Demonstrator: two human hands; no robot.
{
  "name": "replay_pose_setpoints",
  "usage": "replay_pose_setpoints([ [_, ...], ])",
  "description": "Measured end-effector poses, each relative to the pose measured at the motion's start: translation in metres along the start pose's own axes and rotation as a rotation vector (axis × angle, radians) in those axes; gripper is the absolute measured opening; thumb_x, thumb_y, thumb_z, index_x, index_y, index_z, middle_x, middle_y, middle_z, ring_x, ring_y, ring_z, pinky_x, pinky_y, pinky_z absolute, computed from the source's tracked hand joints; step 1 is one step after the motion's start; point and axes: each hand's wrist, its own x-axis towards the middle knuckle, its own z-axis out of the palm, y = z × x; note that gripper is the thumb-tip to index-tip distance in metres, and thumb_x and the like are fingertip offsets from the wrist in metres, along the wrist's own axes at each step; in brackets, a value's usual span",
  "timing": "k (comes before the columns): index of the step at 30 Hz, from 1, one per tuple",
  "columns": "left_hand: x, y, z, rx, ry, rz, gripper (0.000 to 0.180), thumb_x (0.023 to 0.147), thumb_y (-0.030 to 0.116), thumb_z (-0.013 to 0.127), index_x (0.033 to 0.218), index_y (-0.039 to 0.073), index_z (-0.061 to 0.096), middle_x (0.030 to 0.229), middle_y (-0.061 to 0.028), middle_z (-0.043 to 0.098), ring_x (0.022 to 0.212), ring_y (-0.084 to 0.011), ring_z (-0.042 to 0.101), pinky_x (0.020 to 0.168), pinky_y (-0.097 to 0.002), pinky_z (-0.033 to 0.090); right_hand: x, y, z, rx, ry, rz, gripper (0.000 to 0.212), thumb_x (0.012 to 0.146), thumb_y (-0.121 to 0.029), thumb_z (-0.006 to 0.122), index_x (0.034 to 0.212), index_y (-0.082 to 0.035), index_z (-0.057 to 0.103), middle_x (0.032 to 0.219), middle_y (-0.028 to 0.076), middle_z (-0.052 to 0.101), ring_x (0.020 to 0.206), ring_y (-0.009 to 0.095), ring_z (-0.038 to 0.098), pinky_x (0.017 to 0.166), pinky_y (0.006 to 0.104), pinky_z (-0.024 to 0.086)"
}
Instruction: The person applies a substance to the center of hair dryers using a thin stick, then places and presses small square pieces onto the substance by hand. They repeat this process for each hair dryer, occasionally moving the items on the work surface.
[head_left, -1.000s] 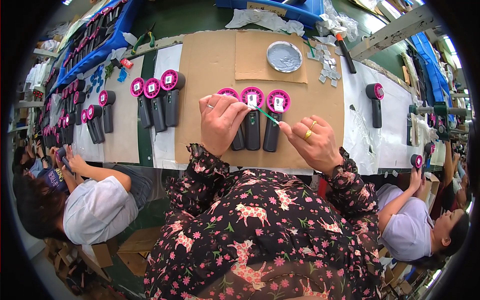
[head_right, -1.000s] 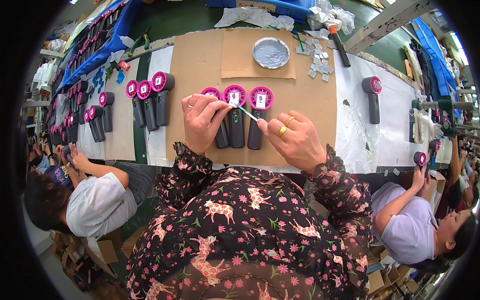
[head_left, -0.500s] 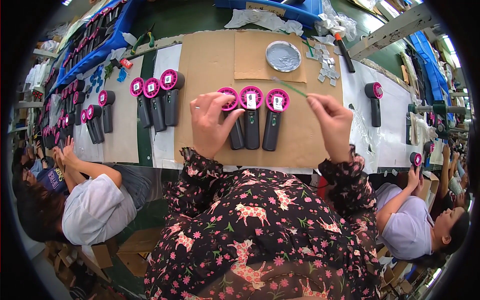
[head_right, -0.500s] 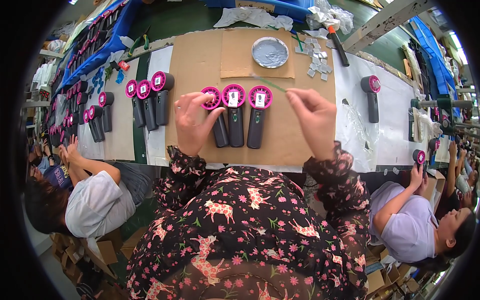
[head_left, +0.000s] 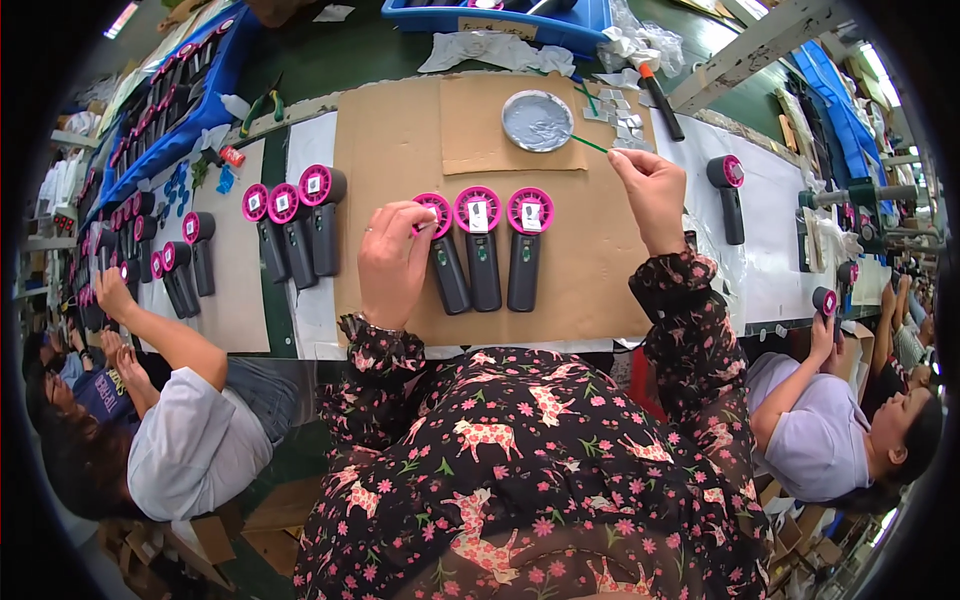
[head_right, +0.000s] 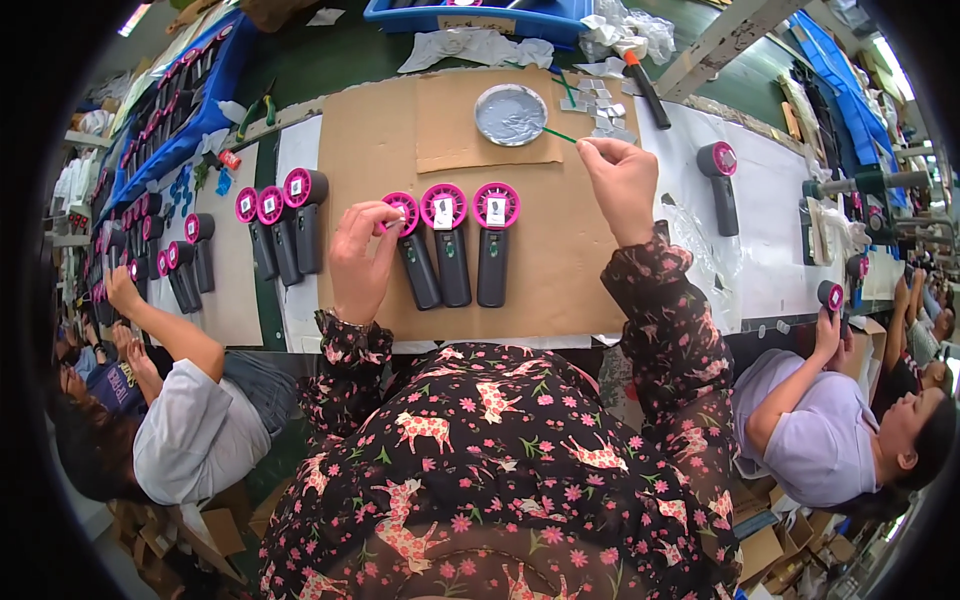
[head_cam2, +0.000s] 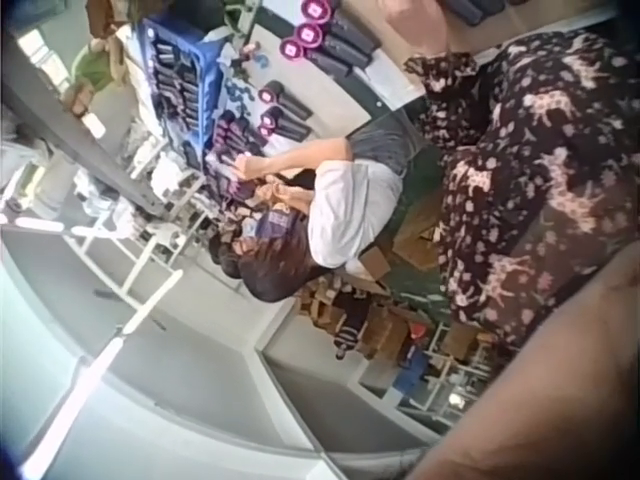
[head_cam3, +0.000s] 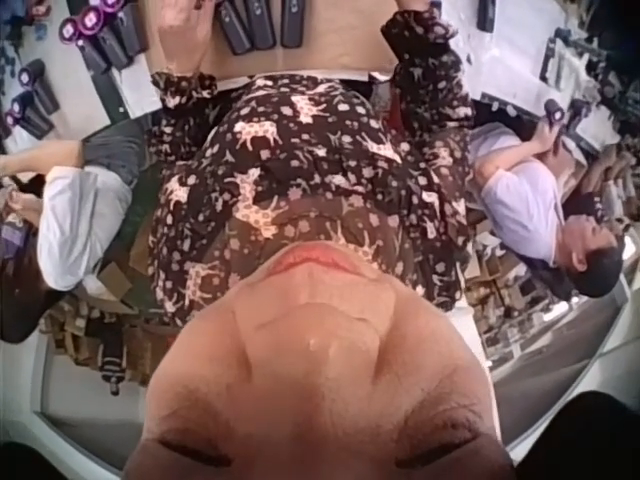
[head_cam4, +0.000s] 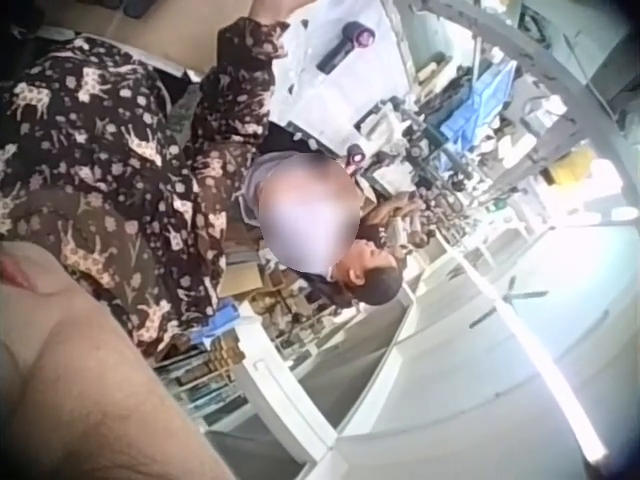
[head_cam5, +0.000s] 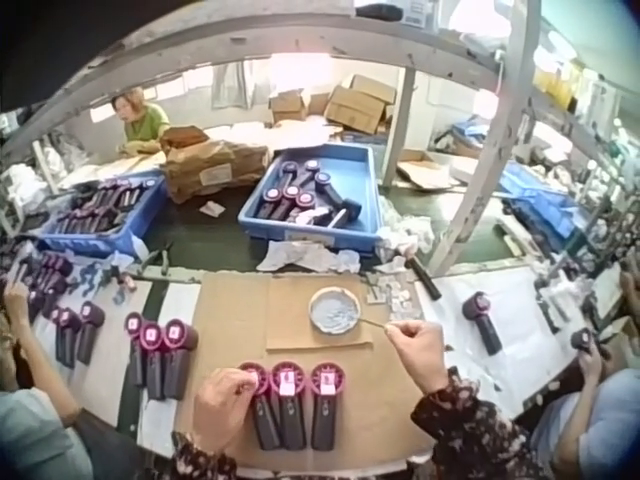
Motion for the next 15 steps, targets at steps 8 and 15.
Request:
replay_pose_setpoints([
  [8,-0.002,0.001,0.0,-0.027,-0.05,0.054,0.014,0.097,-0.003,0.075,0.108,0.003,0.07,0.11,-0.0105,0.076,0.097,-0.0268,0.071,0.083,-0.0375,0.057,0.016,0.005,0.007,-0.149,0.027,-0.033,0.024,0.1,-0.019,0.084,0.106,0.004,0.086,0.086,-0.001,0.078,0.076,0.003,0.063,0.068,0.0222,0.05],
  [15,-0.004,0.003,-0.001,-0.001,-0.053,0.056,0.018,0.096,-0.003,0.076,0.113,0.004,0.073,0.112,-0.0106,0.076,0.099,-0.0274,0.072,0.085,-0.0381,0.058,0.019,0.007,0.01,-0.014,-0.068,0.051,0.024,0.1,-0.019,0.085,0.105,0.004,0.086,0.083,-0.004,0.073,0.071,0.002,0.055,0.061,0.0225,0.042],
])
